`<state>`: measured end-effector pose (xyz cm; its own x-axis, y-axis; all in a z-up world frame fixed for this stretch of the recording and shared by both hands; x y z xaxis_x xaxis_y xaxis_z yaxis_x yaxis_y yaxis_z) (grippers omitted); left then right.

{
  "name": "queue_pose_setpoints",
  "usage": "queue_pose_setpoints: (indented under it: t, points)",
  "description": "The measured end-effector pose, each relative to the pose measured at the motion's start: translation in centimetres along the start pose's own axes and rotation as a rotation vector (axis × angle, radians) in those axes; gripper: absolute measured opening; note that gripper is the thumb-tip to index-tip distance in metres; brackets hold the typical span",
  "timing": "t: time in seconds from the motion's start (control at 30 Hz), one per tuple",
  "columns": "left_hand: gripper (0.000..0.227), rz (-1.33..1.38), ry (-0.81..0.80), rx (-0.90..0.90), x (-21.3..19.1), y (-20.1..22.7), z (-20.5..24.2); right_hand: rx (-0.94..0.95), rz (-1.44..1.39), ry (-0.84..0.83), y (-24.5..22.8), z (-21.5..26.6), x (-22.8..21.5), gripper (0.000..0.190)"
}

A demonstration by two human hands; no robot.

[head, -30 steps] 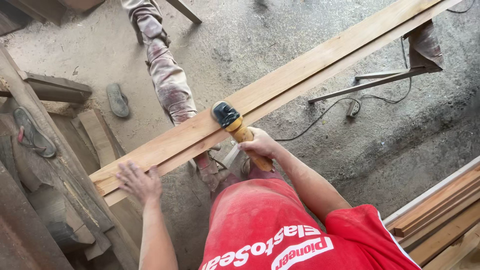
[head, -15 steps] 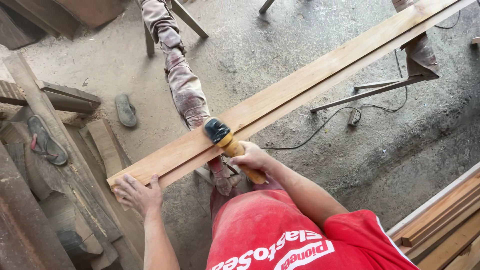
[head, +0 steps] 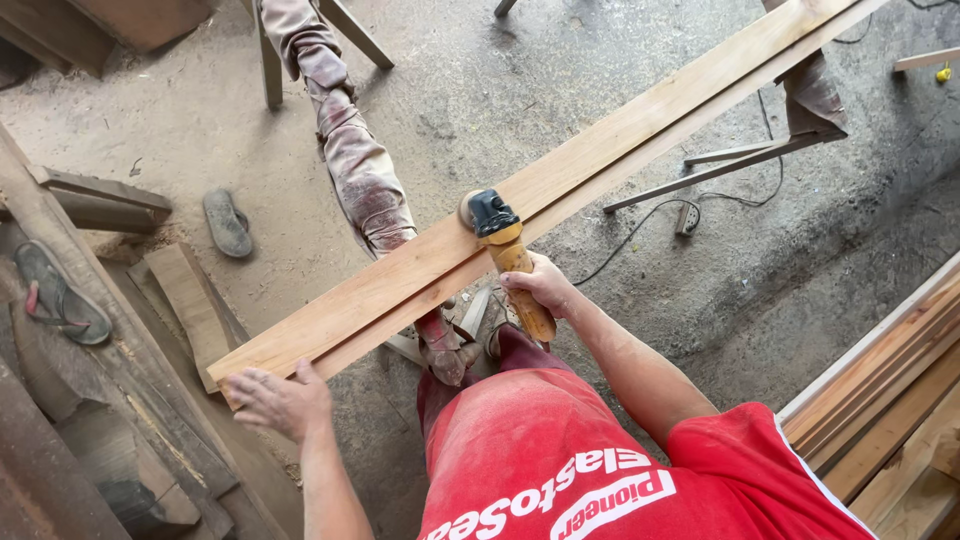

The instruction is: The person uses an electric sander to smooth the surface of a long wooden plank. They hold the plank with one hand and move the sander along its length, then flip the plank to sand the other side.

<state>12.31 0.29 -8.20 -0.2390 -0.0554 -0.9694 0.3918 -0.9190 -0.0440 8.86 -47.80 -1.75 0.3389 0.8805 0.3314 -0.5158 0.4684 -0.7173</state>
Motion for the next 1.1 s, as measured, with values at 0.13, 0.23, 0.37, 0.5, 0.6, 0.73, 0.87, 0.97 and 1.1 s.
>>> queue_pose_setpoints:
  t: [0.13,0.23,0.37,0.5,0.6,0.73,0.87,0.97,1.1]
  points:
    - [0.100,-0.013,-0.065,0.094,0.1,3.3,2.4,0.003,0.040,-0.037,0.9,-0.1,1.8,0.038]
    - [0.098,0.021,-0.033,0.173,-1.8,4.2,4.2,0.059,0.174,-0.067,2.6,0.3,4.5,0.042]
    - [0.063,0.226,-0.145,0.164,-3.3,3.9,4.8,0.104,0.423,-0.217,4.3,-0.1,9.8,0.047]
    - [0.028,0.757,-0.346,0.121,-1.8,4.9,8.6,0.042,0.645,-0.309,5.8,-0.7,13.7,0.049]
    - [0.020,0.958,-0.565,-0.034,1.3,7.2,11.8,0.105,0.641,-0.304,6.3,-0.5,13.5,0.050]
    - [0.037,1.125,-0.680,0.196,2.6,12.2,15.2,0.134,0.609,-0.277,5.4,0.2,10.9,0.034]
    - [0.056,1.273,-0.787,0.159,3.2,16.3,16.8,0.152,0.343,-0.248,4.1,0.8,9.0,0.038]
    - [0.064,1.288,-0.649,0.239,1.3,17.8,16.0,0.110,0.502,-0.324,4.5,0.5,11.5,0.040]
    - [0.070,1.475,-0.703,0.060,0.3,14.9,15.3,0.183,0.594,-0.432,7.5,0.5,17.5,0.041]
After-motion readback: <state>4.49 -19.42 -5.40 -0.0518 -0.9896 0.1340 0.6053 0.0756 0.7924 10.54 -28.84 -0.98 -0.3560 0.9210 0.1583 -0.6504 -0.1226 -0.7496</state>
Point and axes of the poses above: each hand's wrist, its own z-axis away from the middle knuckle, its own x-axis out of the palm, y = z × x, the point moved 9 cm from there along -z, towards the middle knuckle, and after that the axes turned 14 degrees about -z, right-handed, at the moved point
